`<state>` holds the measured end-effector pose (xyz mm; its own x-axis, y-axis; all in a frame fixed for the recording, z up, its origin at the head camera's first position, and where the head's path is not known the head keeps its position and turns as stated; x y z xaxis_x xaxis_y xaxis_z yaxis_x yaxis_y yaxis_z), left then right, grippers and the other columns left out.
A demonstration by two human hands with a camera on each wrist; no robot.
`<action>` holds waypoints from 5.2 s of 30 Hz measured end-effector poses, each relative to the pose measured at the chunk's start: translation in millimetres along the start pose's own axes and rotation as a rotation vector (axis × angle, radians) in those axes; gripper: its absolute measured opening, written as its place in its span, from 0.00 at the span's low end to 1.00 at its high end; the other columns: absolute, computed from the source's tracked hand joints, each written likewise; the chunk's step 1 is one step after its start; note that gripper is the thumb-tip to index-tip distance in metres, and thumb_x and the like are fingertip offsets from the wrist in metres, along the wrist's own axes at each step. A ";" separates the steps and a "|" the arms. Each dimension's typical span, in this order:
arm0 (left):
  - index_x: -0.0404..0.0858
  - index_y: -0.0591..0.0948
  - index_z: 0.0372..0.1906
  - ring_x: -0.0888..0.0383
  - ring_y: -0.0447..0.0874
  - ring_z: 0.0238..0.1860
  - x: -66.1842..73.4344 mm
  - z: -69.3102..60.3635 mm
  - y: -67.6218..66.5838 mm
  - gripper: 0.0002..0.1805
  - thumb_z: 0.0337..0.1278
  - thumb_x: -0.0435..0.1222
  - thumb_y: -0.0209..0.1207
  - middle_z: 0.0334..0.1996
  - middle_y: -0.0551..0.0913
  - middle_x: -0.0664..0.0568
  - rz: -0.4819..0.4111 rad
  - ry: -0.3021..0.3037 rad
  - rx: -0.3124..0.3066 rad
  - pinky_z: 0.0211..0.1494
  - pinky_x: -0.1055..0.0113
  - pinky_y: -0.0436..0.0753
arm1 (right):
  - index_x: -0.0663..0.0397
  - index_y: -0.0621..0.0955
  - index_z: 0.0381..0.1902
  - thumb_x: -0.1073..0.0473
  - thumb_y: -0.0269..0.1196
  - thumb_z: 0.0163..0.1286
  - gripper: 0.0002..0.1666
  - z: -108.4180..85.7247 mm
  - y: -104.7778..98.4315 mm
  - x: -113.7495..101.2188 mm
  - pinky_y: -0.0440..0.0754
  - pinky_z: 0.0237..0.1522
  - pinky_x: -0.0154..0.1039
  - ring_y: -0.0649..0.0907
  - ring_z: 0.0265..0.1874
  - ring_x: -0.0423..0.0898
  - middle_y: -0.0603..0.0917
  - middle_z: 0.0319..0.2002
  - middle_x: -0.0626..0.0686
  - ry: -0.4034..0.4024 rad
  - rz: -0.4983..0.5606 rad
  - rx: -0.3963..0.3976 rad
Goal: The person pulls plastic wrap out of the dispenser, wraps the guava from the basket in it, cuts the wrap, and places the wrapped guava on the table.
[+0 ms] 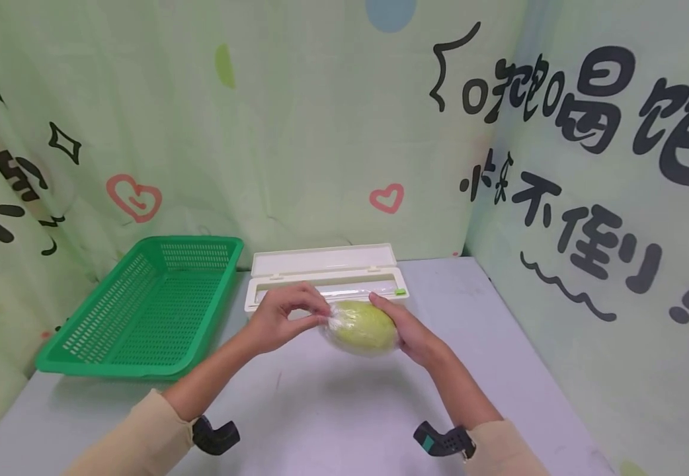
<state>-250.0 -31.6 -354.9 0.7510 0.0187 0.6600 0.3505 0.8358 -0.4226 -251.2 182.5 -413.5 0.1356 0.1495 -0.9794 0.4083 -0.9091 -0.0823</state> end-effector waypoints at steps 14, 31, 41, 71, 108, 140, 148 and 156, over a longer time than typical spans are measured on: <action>0.33 0.85 0.47 0.60 0.86 0.46 -16.1 -5.5 -2.6 0.18 0.47 0.29 0.69 0.44 0.86 0.42 -0.166 -0.264 0.022 0.48 0.65 0.86 | 0.59 0.73 0.63 0.46 0.48 0.75 0.28 -0.1 -6.7 -9.7 0.78 0.45 0.41 0.78 0.42 0.46 0.80 0.44 0.50 -0.173 -0.216 0.091; 0.33 0.85 0.46 0.58 0.82 0.45 -28.1 -10.0 -8.7 0.16 0.49 0.30 0.69 0.42 0.82 0.42 -0.240 -0.332 0.076 0.47 0.63 0.86 | 0.46 0.74 0.63 0.53 0.61 0.69 0.25 -2.1 2.1 -17.2 0.82 0.44 0.37 0.75 0.51 0.51 0.76 0.59 0.56 -0.291 -0.305 0.138; 0.36 0.83 0.51 0.52 0.82 0.53 -30.3 -7.0 -10.6 0.19 0.51 0.31 0.68 0.49 0.82 0.44 -0.244 -0.365 0.102 0.52 0.65 0.84 | 0.44 0.72 0.66 0.55 0.67 0.64 0.32 -4.0 4.1 -21.4 0.80 0.50 0.32 0.72 0.57 0.51 0.74 0.63 0.54 -0.348 -0.356 0.181; 0.42 0.81 0.54 0.50 0.82 0.56 -37.1 -13.7 -22.7 0.22 0.52 0.35 0.69 0.55 0.81 0.47 -0.172 -0.534 0.067 0.52 0.63 0.85 | 0.42 0.68 0.69 0.57 0.72 0.57 0.42 1.5 0.3 -9.0 0.84 0.43 0.34 0.75 0.52 0.51 0.71 0.65 0.55 -0.315 -0.312 0.197; 0.27 0.85 0.40 0.64 0.84 0.43 -37.9 -22.5 -29.6 0.12 0.50 0.29 0.68 0.39 0.86 0.45 -0.284 -0.386 0.253 0.47 0.69 0.85 | 0.41 0.64 0.70 0.60 0.65 0.66 0.38 -1.6 11.8 -18.7 0.86 0.45 0.41 0.76 0.53 0.52 0.68 0.63 0.54 -0.324 -0.139 0.137; 0.28 0.85 0.38 0.61 0.84 0.36 -67.9 -55.4 -8.7 0.09 0.50 0.28 0.68 0.31 0.87 0.56 -0.345 -0.709 0.256 0.43 0.72 0.84 | 0.44 0.67 0.66 0.53 0.76 0.51 0.46 7.1 22.4 6.8 0.80 0.47 0.39 0.73 0.54 0.54 0.71 0.62 0.56 -0.238 -0.364 0.147; 0.34 0.85 0.43 0.61 0.83 0.40 -73.3 -61.9 -6.3 0.11 0.54 0.32 0.66 0.38 0.86 0.54 -0.350 -0.779 0.257 0.52 0.63 0.84 | 0.39 0.68 0.65 0.53 0.78 0.46 0.48 9.8 20.0 13.2 0.77 0.50 0.42 0.73 0.56 0.54 0.70 0.64 0.54 -0.251 -0.360 0.217; 0.31 0.87 0.37 0.61 0.84 0.33 -78.2 -70.0 -9.0 0.09 0.49 0.30 0.69 0.31 0.88 0.54 -0.290 -0.800 0.286 0.48 0.55 0.85 | 0.43 0.68 0.66 0.51 0.77 0.49 0.47 16.8 26.5 23.8 0.76 0.55 0.43 0.73 0.57 0.52 0.72 0.63 0.54 -0.232 -0.373 0.190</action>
<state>-272.7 -79.0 -446.2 0.0029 0.0734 0.9973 0.2326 0.9699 -0.0720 -252.3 155.4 -442.1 -0.2026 0.4080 -0.8902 0.2151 -0.8683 -0.4469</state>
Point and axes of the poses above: each hand's wrist, its own z-axis towards the middle knuckle, its own y-axis out of the palm, x = y × z, the point moved 5 cm from there along z, towards the middle knuckle
